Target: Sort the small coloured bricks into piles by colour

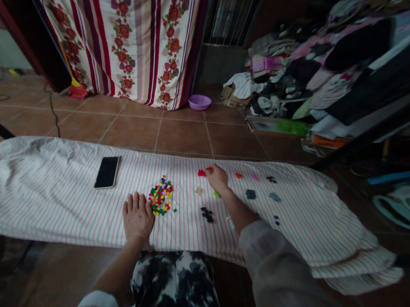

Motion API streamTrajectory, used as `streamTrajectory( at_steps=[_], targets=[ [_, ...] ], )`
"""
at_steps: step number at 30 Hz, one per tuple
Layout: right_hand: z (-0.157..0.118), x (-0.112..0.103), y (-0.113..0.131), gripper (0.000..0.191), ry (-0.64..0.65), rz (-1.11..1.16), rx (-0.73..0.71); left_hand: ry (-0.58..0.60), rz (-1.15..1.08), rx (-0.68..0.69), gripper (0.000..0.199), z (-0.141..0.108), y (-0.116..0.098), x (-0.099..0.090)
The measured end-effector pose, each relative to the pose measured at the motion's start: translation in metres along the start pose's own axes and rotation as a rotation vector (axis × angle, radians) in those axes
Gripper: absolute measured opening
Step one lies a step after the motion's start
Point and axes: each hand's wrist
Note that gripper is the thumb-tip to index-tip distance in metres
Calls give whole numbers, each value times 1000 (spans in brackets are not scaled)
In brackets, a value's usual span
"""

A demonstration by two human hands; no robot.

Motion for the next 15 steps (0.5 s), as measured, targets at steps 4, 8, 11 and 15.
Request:
streamTrajectory(
  at_steps=[4,8,11,15],
  targets=[
    [3,5,-1,26,26,5,-7,-4,1,-5,54,0,0,1],
    [-2,5,3,24,-52,93,-70,-13,-18,-7,54,0,0,2],
    [-21,-13,28,17,-180,220,-169,2,-39,-11,55,0,0,1],
    [-82,-59,93,17,-161,562,-501,4,-37,-8,54,0,1,2]
  ],
)
Point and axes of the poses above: each hand's wrist, its own z-axis towards the middle knuckle, its own x-axis out of the palm, y = z × x, and after that the axes turned 6 degrees about -x, right-handed
